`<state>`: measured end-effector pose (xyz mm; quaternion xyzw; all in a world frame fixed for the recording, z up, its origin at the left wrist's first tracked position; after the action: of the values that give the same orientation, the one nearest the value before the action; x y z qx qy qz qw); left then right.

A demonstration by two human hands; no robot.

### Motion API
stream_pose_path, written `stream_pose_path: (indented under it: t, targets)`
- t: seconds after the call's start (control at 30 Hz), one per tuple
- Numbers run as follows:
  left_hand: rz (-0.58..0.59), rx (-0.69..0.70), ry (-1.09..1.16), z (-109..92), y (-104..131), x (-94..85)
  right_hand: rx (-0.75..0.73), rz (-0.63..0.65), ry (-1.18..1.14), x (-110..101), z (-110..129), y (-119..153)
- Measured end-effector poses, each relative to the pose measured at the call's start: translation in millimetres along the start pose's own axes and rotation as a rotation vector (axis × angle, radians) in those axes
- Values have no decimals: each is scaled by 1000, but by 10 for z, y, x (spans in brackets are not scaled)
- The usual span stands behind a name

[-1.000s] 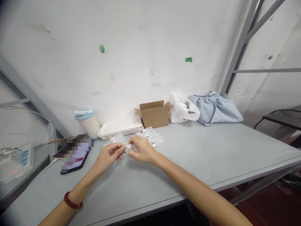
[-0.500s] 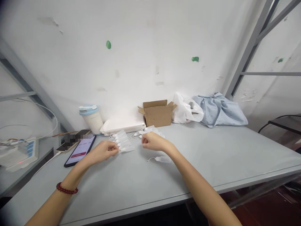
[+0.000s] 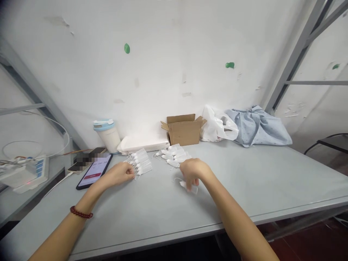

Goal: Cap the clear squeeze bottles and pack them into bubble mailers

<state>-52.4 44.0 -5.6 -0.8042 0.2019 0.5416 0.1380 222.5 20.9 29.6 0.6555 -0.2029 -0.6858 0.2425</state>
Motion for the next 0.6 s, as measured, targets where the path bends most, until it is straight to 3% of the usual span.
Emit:
stream_pose_path:
  t: [0.1,0.2,0.3,0.43,0.6]
  targets:
    - [-9,9,-1,44,-15,-30,-73,-34,91,43,77,-29]
    - [-91,24,11,19,-29,-51,-230,-125,-33,56,113,-90]
    - [-121,56,197,-89,-33,-40,-405,-293,-245,63,150,-166]
    - [-73,122,536,-261,-35,16,-560,-470,-408,110,263,-248]
    - [-86,141,665,-320,-59,88,-649,-585,-469,183,395,-284]
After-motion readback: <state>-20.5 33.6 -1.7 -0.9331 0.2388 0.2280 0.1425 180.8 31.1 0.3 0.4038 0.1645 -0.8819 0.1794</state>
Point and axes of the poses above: each hand's wrist, its own y-axis away from the middle knuckle, its own x-axis out of the palm, z = x × y, the point moved 1 cm from there along -y, towards the middle knuckle, and after that the axes turned 11 degrees about x, right-handed, at the moved point
